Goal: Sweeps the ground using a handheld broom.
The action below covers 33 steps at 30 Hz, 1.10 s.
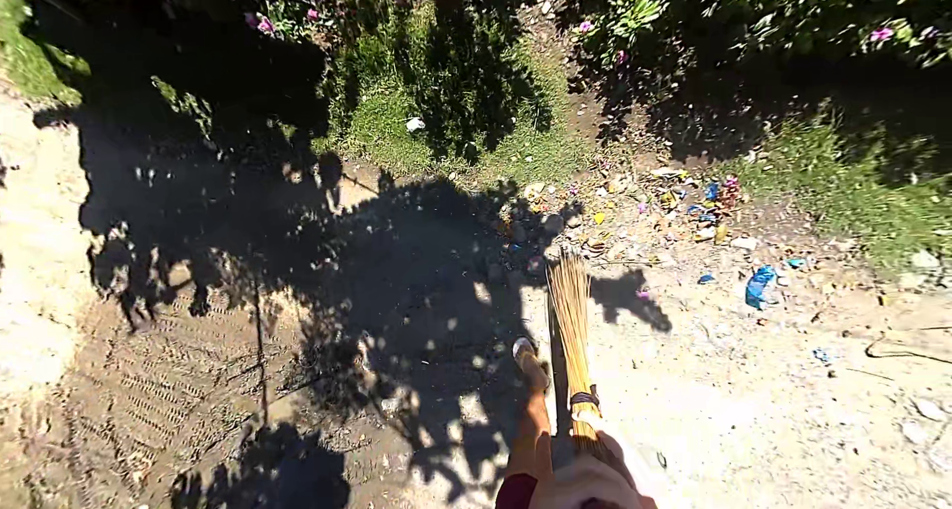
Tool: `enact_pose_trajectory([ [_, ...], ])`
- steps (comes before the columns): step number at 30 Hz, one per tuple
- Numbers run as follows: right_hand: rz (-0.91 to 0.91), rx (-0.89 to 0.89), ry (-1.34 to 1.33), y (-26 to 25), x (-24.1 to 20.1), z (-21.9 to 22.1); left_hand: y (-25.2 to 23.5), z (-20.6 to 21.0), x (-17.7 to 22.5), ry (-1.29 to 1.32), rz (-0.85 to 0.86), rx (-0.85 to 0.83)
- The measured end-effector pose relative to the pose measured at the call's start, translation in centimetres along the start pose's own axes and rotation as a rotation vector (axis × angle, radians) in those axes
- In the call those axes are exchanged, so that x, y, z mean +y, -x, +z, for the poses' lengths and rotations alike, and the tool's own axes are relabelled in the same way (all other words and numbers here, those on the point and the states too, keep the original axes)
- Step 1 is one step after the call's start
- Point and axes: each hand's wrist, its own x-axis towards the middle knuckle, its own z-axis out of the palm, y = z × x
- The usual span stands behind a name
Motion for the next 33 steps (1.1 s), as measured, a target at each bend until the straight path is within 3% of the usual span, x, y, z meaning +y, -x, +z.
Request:
enact_pose_trajectory([
  [2, -0.054, -0.237, 0.039, -0.7, -1.4, 3.4, -2.1, -3.2, -9.6, -0.238, -0.426, 0.472],
  [4, -0.035, -0.422, 0.116, -1.1, -5.1, 6.8, -3.9, -7.4, -20.2, -0.128, -0.875, 0.679],
  [5, 0.009, -0.431, 0.148, 0.1, -8.4, 8.4, -4.4, -8.5, -24.8, -0.024, -0.970, 0.780],
  [7, 0.097, -0.345, 0.150, 1.3, -14.5, 9.6, -6.7, -9.4, -30.4, 0.133, -0.950, 0.938],
  [9, 0.091, -0.257, 0.093, -1.8, -14.4, 8.5, -10.0, -8.4, -32.7, 0.145, -1.012, 0.845],
  [12, -0.048, 0.005, -0.113, -10.8, -4.5, 3.1, -14.3, -1.7, -35.9, 0.120, -1.127, 0.397],
  [14, -0.066, 0.216, -0.187, -11.6, -2.5, -1.9, -14.8, 3.3, -32.9, 0.159, -0.986, 0.182],
  [16, -0.085, 0.350, -0.160, -9.6, -3.4, -5.7, -16.0, 5.8, -24.8, 0.154, -0.917, 0.019],
  [18, -0.114, 0.484, -0.193, -8.1, -6.2, -7.1, -21.0, 7.6, -16.9, 0.181, -0.986, -0.076],
  [20, 0.016, 0.582, -0.178, -5.9, -10.7, -6.2, -23.6, 9.0, -13.6, 0.226, -0.987, -0.104],
  [21, 0.094, 0.590, -0.149, -5.5, -11.9, -5.7, -23.6, 9.2, -14.7, 0.223, -0.953, -0.115],
  [23, 0.046, 0.542, -0.084, -5.0, -11.5, -4.6, -21.5, 8.1, -21.5, 0.190, -0.905, -0.169],
  [25, -0.061, 0.368, -0.013, -4.5, -10.7, -3.1, -19.1, 6.1, -27.4, 0.192, -0.997, -0.025],
  [27, -0.093, 0.074, 0.085, -5.0, -12.0, -1.6, -19.0, 3.3, -25.9, 0.148, -1.079, 0.262],
  [30, -0.053, -0.353, 0.089, -8.7, -14.5, 2.2, -20.2, -2.8, -23.4, -0.019, -1.114, 0.566],
  [33, 0.062, -0.419, -0.089, -13.7, -15.6, 5.5, -22.6, -6.8, -26.7, -0.060, -1.177, 0.714],
])
